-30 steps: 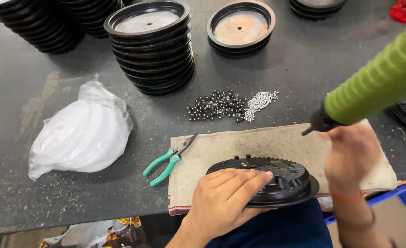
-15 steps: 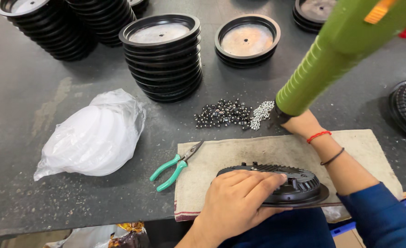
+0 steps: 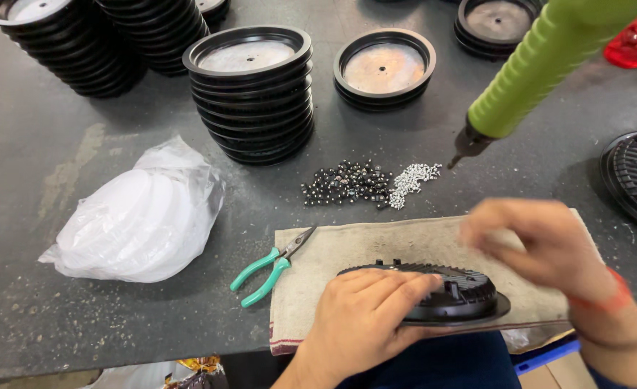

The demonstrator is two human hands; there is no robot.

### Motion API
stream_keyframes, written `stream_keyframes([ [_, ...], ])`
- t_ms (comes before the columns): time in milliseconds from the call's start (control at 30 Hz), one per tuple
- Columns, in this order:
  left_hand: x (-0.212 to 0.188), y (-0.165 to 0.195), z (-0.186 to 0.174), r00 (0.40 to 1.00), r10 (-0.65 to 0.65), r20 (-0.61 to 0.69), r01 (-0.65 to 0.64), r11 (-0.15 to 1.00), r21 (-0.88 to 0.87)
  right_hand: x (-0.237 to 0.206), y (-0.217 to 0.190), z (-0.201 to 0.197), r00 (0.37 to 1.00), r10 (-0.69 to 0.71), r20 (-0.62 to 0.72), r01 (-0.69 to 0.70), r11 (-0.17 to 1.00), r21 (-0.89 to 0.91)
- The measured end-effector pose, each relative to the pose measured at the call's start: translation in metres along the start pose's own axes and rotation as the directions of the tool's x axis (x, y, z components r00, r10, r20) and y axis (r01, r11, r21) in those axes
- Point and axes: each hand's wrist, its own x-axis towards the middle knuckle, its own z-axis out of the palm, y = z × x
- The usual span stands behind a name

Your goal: The person picks up a black plastic light fixture housing from the workbench, drives screws into it using a green electric screwdriver, places a white round diffuser disc onto the housing, presses the parts together, and stacks the finished fixture with others on the bench.

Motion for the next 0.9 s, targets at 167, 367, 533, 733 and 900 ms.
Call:
stream_keyframes([
  [167,0.002,-0.007,0.001,1.000,-0.021,0.020,0.022,1.000,-0.015,0.008,-0.045,-0.006,0.833,-0.490,0.257,0.475,0.871,0.124],
  [367,0.003,-0.006,-0.001,1.000,-0.021,0.011,0.021,0.999,-0.026,0.019,-0.055,-0.010,0.775,-0.517,0.363,0.516,0.850,0.107],
  [533,0.006,-0.006,-0.002,0.999,-0.020,-0.046,0.019,0.999,-0.026,0.014,-0.052,-0.011,0.790,-0.521,0.322,0.542,0.840,0.028],
  [733,0.004,-0.005,-0.002,0.999,-0.022,-0.046,0.021,0.999,-0.036,-0.013,-0.072,-0.012,0.887,-0.405,-0.221,0.304,0.874,-0.379],
  [900,0.004,-0.003,0.002,0.999,-0.022,-0.043,0.022,1.000,-0.020,0.002,-0.061,-0.018,0.916,-0.101,-0.387,0.195,0.958,0.211],
])
